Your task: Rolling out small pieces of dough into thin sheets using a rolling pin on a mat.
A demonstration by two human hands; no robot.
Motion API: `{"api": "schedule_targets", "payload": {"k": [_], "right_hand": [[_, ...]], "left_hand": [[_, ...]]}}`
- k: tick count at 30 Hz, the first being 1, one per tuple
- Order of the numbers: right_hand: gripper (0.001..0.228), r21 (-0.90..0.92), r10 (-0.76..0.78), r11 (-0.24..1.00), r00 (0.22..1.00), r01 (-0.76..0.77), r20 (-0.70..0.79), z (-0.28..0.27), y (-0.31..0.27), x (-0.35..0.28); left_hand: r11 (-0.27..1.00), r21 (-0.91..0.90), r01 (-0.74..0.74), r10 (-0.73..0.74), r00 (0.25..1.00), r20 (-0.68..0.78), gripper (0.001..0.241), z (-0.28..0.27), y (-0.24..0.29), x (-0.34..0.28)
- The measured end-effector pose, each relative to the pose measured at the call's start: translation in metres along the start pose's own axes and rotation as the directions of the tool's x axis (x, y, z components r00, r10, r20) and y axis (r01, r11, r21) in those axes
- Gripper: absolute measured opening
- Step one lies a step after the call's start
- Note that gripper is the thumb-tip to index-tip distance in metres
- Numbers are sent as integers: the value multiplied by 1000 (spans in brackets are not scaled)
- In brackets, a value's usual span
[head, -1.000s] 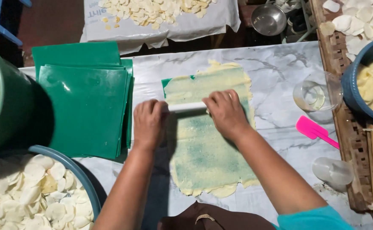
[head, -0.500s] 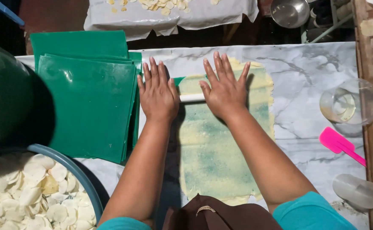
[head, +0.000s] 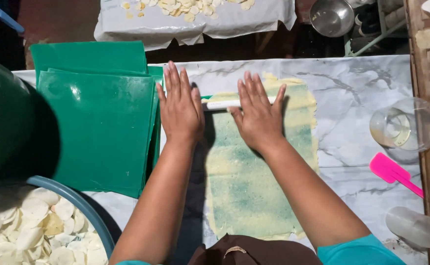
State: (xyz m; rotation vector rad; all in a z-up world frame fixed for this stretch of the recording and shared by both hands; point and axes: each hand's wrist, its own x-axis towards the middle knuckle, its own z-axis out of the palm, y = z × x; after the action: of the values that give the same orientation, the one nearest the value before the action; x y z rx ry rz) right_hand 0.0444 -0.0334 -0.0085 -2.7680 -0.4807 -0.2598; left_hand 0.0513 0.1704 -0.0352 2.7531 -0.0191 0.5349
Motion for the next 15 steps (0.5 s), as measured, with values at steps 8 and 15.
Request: {"api": "schedule_targets", "payload": {"k": [8,15], "right_hand": [[84,-53,61,998,919,-44,389,-9,17,53],[32,201,-275,951,942,237,192,14,71,43]], "left_hand": [[984,121,127,-160,933,323,66,23,-14,50],[960,-276,38,-66,993,-95,53,-31,16,-36]]}}
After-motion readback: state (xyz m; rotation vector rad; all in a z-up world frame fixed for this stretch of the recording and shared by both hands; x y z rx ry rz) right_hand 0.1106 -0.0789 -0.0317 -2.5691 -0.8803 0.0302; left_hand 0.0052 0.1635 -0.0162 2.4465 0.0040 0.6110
